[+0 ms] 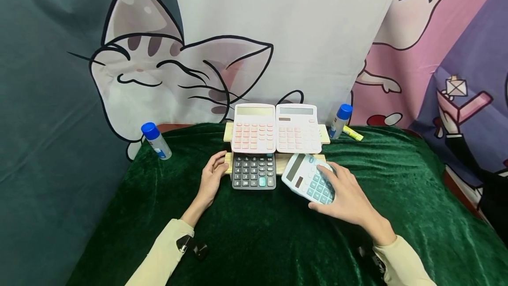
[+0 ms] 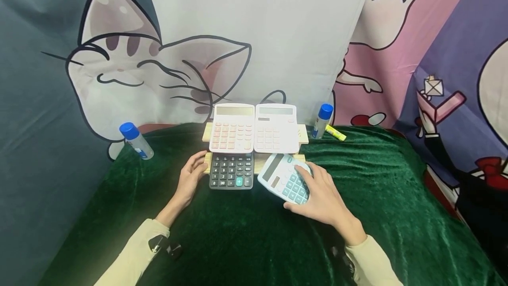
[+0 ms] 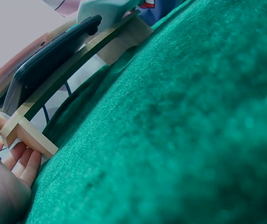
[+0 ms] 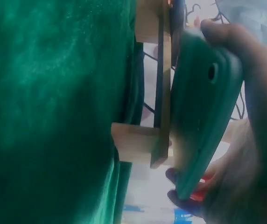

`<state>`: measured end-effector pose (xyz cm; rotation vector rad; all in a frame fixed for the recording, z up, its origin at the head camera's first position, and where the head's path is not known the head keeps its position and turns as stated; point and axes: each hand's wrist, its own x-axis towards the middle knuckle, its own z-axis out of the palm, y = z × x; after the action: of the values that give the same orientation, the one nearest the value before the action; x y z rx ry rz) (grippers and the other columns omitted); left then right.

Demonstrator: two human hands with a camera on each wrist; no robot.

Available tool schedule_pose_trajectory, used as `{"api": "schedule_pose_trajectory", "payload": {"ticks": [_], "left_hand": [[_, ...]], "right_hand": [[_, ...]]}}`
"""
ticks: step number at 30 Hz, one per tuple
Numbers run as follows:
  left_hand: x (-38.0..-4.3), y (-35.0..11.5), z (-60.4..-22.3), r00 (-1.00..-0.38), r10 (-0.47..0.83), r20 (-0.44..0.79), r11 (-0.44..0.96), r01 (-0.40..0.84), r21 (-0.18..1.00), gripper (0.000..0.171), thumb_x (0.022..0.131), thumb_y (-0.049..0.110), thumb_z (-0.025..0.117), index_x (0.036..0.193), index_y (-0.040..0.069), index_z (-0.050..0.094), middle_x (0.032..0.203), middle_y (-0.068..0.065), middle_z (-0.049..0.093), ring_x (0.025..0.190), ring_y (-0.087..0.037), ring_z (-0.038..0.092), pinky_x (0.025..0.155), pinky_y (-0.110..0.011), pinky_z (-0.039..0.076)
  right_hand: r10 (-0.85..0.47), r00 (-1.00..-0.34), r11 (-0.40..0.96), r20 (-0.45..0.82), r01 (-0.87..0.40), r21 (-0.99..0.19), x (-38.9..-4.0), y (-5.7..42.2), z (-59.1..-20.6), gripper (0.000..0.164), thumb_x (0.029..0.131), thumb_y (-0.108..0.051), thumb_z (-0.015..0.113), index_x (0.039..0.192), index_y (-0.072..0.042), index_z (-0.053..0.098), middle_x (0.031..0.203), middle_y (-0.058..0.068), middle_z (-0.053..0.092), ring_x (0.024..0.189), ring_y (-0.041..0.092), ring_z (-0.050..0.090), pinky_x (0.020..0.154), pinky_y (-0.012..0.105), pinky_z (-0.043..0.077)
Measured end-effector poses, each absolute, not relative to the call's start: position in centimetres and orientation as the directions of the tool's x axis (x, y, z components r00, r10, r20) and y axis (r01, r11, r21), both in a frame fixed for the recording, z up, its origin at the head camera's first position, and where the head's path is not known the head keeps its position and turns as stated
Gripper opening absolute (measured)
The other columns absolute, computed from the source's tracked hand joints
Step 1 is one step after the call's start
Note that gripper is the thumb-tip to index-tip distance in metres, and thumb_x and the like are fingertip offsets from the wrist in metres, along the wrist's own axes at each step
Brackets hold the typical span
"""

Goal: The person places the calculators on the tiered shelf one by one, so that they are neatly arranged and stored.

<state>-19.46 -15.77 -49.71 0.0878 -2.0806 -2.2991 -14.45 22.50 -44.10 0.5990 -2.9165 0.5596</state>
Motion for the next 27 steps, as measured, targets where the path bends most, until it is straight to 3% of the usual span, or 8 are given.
{"api": "schedule_pose_trajectory", "payload": {"ticks": [6, 16, 21, 27], "left_hand": [[-18.8, -15.6, -48.0, -0.997, -0.052, -0.049, -0.089, -0.044, 0.995, 0.045, 0.101, 0.005, 0.052, 0.145, 0.006, 0.046, 0.138, -0.018, 0.055, 0.109, -0.010, 0.059, 0.090, -0.021, 0.052], [-18.3, -15.2, -46.9, -0.998, -0.038, -0.041, -0.081, -0.038, 0.996, 0.044, 0.100, 0.005, 0.053, 0.144, 0.006, 0.047, 0.137, -0.018, 0.056, 0.107, -0.007, 0.060, 0.090, -0.020, 0.052], [-18.3, -15.2, -47.0, -0.998, -0.039, -0.043, -0.085, -0.040, 0.996, 0.044, 0.100, 0.005, 0.053, 0.144, 0.005, 0.047, 0.137, -0.018, 0.055, 0.107, -0.008, 0.060, 0.088, -0.019, 0.052], [-18.3, -15.4, -47.0, -0.998, -0.049, -0.033, -0.093, -0.028, 0.995, 0.045, 0.100, 0.004, 0.053, 0.144, 0.003, 0.046, 0.136, -0.020, 0.056, 0.113, -0.019, 0.058, 0.089, -0.021, 0.052]], "right_hand": [[-0.301, -0.939, 0.876, 0.167, -0.342, -0.339, -15.2, 20.8, -44.4, 0.110, 0.071, -0.074, 0.072, 0.154, -0.012, 0.035, 0.158, 0.022, 0.026, 0.134, 0.043, 0.032, 0.106, 0.063, 0.026], [-0.167, -0.973, 0.931, 0.160, -0.210, -0.299, -15.6, 18.4, -44.5, 0.113, 0.078, -0.083, 0.055, 0.155, -0.005, 0.030, 0.158, 0.027, 0.022, 0.133, 0.049, 0.032, 0.099, 0.065, 0.030], [-0.214, -0.967, 0.926, 0.139, -0.247, -0.285, -15.1, 18.6, -43.9, 0.114, 0.078, -0.083, 0.055, 0.156, -0.004, 0.028, 0.160, 0.025, 0.021, 0.131, 0.047, 0.034, 0.102, 0.062, 0.032], [-0.348, -0.929, 0.907, 0.122, -0.367, -0.209, -14.9, 19.0, -43.1, 0.117, 0.074, -0.080, 0.063, 0.153, 0.001, 0.033, 0.160, 0.025, 0.024, 0.125, 0.042, 0.042, 0.100, 0.057, 0.040]]}}
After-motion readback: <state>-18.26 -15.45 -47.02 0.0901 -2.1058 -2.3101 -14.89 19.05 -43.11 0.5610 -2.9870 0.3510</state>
